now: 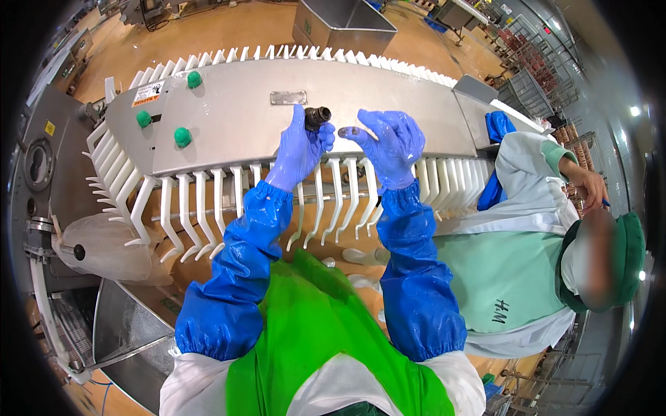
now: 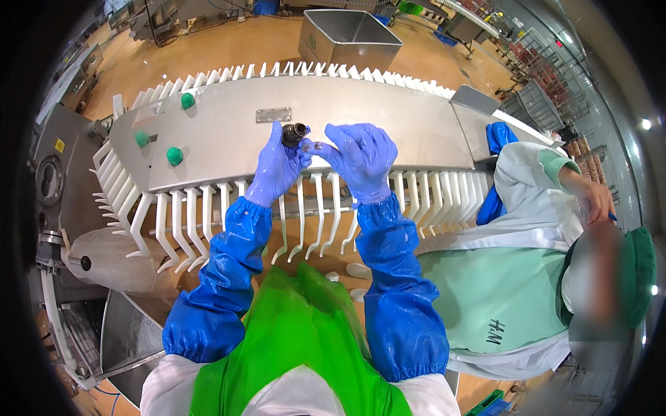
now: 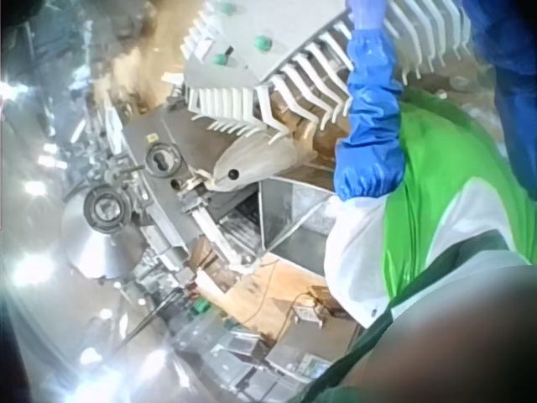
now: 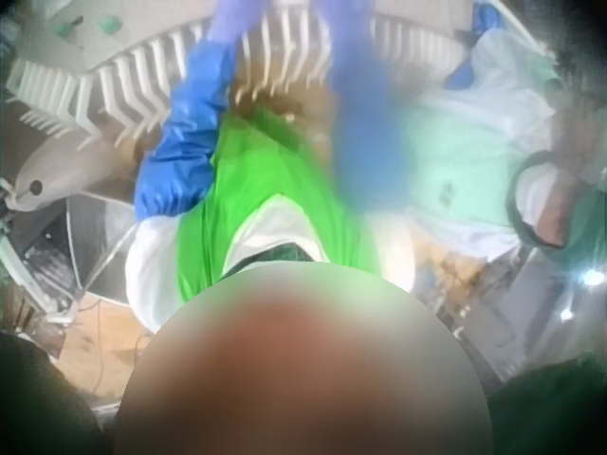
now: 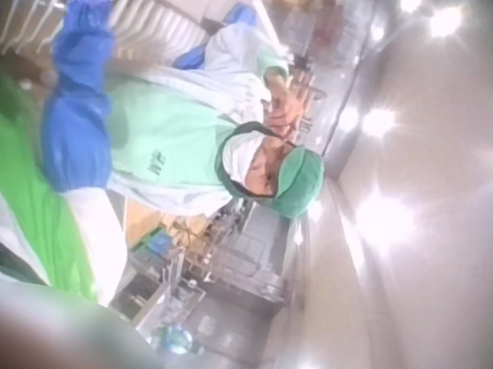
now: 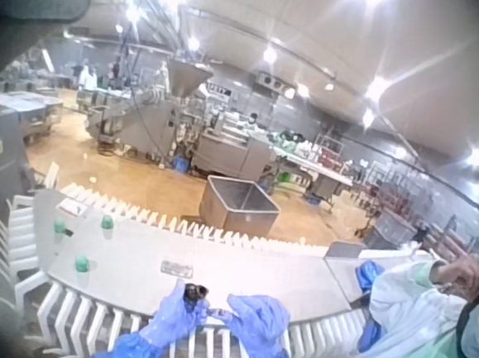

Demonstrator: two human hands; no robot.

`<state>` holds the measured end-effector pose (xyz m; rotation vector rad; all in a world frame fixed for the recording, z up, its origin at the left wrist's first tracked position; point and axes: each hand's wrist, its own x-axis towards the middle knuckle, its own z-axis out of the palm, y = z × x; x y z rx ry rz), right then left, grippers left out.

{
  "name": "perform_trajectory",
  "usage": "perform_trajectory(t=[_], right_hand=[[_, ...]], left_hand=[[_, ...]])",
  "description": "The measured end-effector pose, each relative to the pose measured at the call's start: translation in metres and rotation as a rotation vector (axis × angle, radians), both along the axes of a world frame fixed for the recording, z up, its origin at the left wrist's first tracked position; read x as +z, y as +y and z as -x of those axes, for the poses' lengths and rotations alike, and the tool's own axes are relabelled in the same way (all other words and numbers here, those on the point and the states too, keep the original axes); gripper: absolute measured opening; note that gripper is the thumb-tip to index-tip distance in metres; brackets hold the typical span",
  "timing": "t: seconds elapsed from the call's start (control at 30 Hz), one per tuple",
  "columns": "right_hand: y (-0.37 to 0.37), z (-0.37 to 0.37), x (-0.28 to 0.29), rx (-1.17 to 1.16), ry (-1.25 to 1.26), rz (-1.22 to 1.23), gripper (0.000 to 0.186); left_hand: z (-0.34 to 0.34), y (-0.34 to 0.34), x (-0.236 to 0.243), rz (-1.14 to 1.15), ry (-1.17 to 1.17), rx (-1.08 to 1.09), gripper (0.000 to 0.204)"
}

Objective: The person operates a commercial sausage-stuffing machine in a food processing facility. They attach a nozzle, load ground meat into the hopper, feed casings onto the stuffer, and guide the extruded sausage links onto a stainless steel table. The person also adjusts the machine's control panel and handles containers of meat and casings.

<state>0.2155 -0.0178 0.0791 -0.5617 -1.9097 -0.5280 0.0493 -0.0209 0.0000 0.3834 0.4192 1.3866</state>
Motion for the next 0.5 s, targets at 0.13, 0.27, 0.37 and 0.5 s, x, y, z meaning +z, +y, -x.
perform_trajectory(t=[0.13, 0.27, 0.37, 0.5], right_hand=[[0.002, 0.0, -0.004, -0.01, 0.002, -0.036, 0.038], [-0.009, -0.001, -0.005, -0.036, 0.021, 0.032, 0.033], [-0.024, -0.006, -0.004, -0.05, 0.097, 0.141, 0.026], [-0.066, -0.02, -0.043, -0.074, 0.243, 0.365, 0.017]], left_hand=[[0.0, 0.001, 0.0, -0.002, 0.015, 0.002, 0.06], [-0.002, 0.0, 0.002, 0.018, 0.023, -0.01, 0.06], [-0.003, 0.006, -0.001, 0.011, -0.014, -0.088, 0.061], [0.014, 0.011, -0.018, -0.006, 0.064, -0.082, 0.059]])
